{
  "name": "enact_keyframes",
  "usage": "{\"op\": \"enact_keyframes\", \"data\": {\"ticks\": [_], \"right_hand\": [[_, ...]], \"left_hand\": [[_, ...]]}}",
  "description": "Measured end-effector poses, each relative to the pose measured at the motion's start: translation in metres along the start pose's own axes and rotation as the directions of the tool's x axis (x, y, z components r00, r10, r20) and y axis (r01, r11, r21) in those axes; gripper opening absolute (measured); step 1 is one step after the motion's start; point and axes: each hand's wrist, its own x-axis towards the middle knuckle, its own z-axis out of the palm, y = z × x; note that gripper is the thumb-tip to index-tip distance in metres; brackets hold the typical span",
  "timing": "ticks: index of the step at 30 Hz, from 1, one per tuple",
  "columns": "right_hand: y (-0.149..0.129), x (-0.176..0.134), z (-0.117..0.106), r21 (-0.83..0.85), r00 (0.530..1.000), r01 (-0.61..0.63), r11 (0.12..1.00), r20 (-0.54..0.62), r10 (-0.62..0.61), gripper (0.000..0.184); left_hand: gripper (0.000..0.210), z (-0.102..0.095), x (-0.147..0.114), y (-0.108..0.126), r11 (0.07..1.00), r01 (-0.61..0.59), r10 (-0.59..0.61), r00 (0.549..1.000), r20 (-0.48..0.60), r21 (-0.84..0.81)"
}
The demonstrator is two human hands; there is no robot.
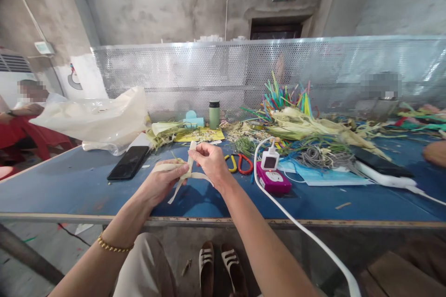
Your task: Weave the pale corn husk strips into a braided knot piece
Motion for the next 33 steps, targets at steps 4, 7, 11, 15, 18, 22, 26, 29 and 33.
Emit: {"op": "enact_keyframes", "data": {"ticks": [4,7,11,15,18,22,26,29,33], "right_hand": [[0.0023,-0.0013,-0.0011,-0.097,1.0,-0.016,0.995,0.005,0.017,0.034],[0.0049,-0.0038,-0.0011,-0.203,0.99,0.017,0.979,0.139,0.012,0.03],[0.006,-0.0065,-0.0008,-0.215,0.969,-0.01,0.977,0.238,0.062,0.021],[0.0032,-0.0068,-0.0014,-0.276,0.966,-0.001,0.961,0.25,0.072,0.016],[0.0008,-0.0067,-0.0015,-0.367,0.973,0.093,0.926,0.229,-0.007,0.016],[-0.0002,-0.0064,0.0001,-0.515,0.968,0.232,0.825,0.203,-0.146,0.016],[0.0026,-0.0052,0.0003,-0.575,0.964,0.26,0.776,0.202,-0.173,0.014],[0.0059,-0.004,-0.0013,-0.601,0.963,0.271,0.752,0.179,-0.204,0.014],[0.0083,-0.0037,-0.0019,-0.617,0.958,0.288,0.732,0.183,-0.222,0.022]], "left_hand": [[0.026,-0.0015,0.0026,-0.0018,0.999,-0.014,0.008,0.994,-0.106,-0.05],[0.025,-0.0025,0.0049,-0.0025,0.993,-0.024,0.002,0.983,-0.182,-0.117],[0.026,-0.0021,0.0061,-0.0017,0.983,0.014,-0.053,0.976,-0.212,-0.181],[0.029,-0.0005,0.0053,0.0013,0.97,0.012,-0.066,0.974,-0.215,-0.242],[0.031,0.0006,0.004,0.0047,0.971,0.039,-0.096,0.968,-0.231,-0.236],[0.031,0.0003,0.0035,0.0046,0.971,0.03,-0.085,0.97,-0.227,-0.236],[0.028,-0.002,0.0043,-0.0018,0.955,-0.002,-0.057,0.98,-0.189,-0.296],[0.029,-0.003,0.0046,-0.0041,0.95,-0.013,-0.036,0.988,-0.151,-0.313],[0.029,-0.0014,0.0048,-0.0016,0.958,-0.036,-0.007,0.989,-0.147,-0.283]]}}
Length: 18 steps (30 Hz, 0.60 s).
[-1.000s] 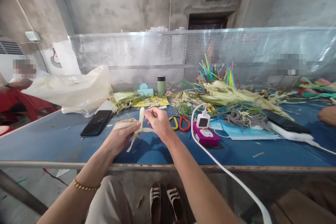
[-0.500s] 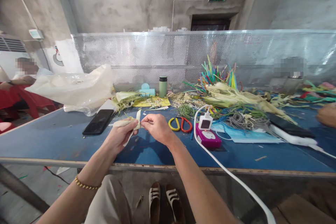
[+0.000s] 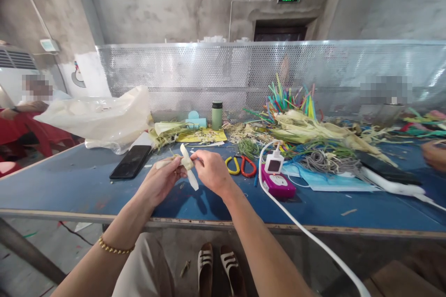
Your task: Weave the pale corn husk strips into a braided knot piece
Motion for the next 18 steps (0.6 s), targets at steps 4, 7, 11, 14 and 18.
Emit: {"op": "enact_keyframes", "data": {"ticks": [4,7,11,14,18], "right_hand": [[-0.0008,-0.0004,0.0023,-0.043,1.0,-0.024,0.999,-0.002,0.024,0.026],[-0.0016,-0.0007,0.003,-0.057,0.999,-0.042,0.997,0.001,0.042,0.025],[-0.0039,-0.0003,-0.0002,0.002,0.998,-0.066,0.998,-0.004,0.066,0.025],[-0.0057,0.0006,-0.003,0.091,0.995,-0.098,0.991,0.004,0.098,0.024],[-0.0048,0.0016,-0.0022,0.207,0.995,-0.099,0.973,0.035,0.094,0.025]], "left_hand": [[0.018,0.0025,-0.0001,0.0014,0.999,-0.012,0.012,1.0,0.0,0.053],[0.016,0.0026,-0.0005,0.0012,0.996,-0.01,0.008,1.0,0.02,0.092],[0.024,0.0029,-0.0015,0.001,0.993,-0.019,0.018,1.0,0.01,0.12],[0.03,0.0042,-0.0019,0.0001,0.989,-0.042,0.045,0.999,-0.014,0.142],[0.038,0.0054,-0.0015,-0.0014,0.973,-0.079,0.086,0.996,-0.024,0.218]]}}
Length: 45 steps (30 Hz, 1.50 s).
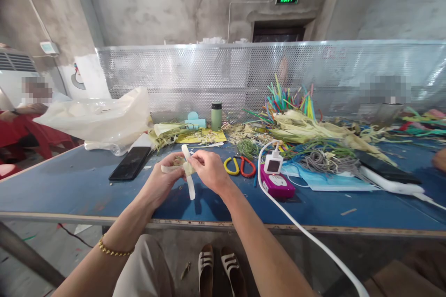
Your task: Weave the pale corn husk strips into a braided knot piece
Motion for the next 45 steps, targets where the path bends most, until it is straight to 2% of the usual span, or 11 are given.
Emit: {"op": "enact_keyframes", "data": {"ticks": [7,14,18,22,25,29,31,33,36,40,45], "right_hand": [[0.005,0.001,0.003,0.093,0.996,-0.025,0.995,-0.083,0.033,0.015],[0.004,0.001,0.002,0.133,0.995,-0.023,0.991,-0.094,0.036,0.016],[0.003,0.0,0.004,0.128,0.995,-0.018,0.992,-0.095,0.03,0.017],[0.001,-0.001,0.005,0.085,0.994,-0.001,0.996,-0.111,0.01,0.018],[0.002,0.0,0.002,0.043,0.983,-0.041,0.998,-0.175,0.048,0.023],[0.004,0.001,-0.004,-0.112,0.937,-0.164,0.98,-0.33,0.119,0.036],[0.003,0.001,-0.004,-0.127,0.956,-0.208,0.97,-0.234,0.175,0.046],[0.002,0.0,-0.003,-0.054,0.971,-0.234,0.971,-0.053,0.232,0.05],[0.001,-0.001,0.0,0.157,0.961,-0.267,0.951,0.115,0.251,0.039],[0.002,-0.002,0.001,0.269,0.95,-0.311,0.911,0.112,0.291,0.022],[0.006,0.0,-0.001,0.052,0.968,-0.25,0.967,0.0,0.25,0.023]], "left_hand": [[0.017,-0.001,-0.001,0.003,0.998,0.021,-0.023,0.999,0.036,0.066],[0.026,-0.001,-0.004,0.005,0.974,0.037,-0.058,0.994,0.087,0.223],[0.026,0.0,-0.005,0.006,0.97,0.027,-0.062,0.989,0.137,0.24],[0.022,0.0,-0.005,0.006,0.99,0.053,-0.075,0.983,0.168,0.133],[0.021,-0.003,-0.002,0.004,0.996,0.092,-0.091,0.993,0.075,-0.012],[0.025,-0.008,0.004,0.0,0.981,0.092,-0.103,0.993,-0.056,-0.173],[0.024,-0.01,0.006,-0.001,0.972,0.088,-0.109,0.99,-0.086,-0.217],[0.024,-0.011,0.007,-0.001,0.966,0.085,-0.112,0.989,-0.099,-0.245],[0.023,-0.011,0.007,-0.001,0.961,0.083,-0.108,0.991,-0.081,-0.263],[0.026,-0.011,0.008,0.0,0.94,0.1,-0.135,0.987,-0.088,-0.326],[0.027,-0.011,0.009,0.002,0.908,0.15,-0.206,0.973,-0.104,-0.39]]}}
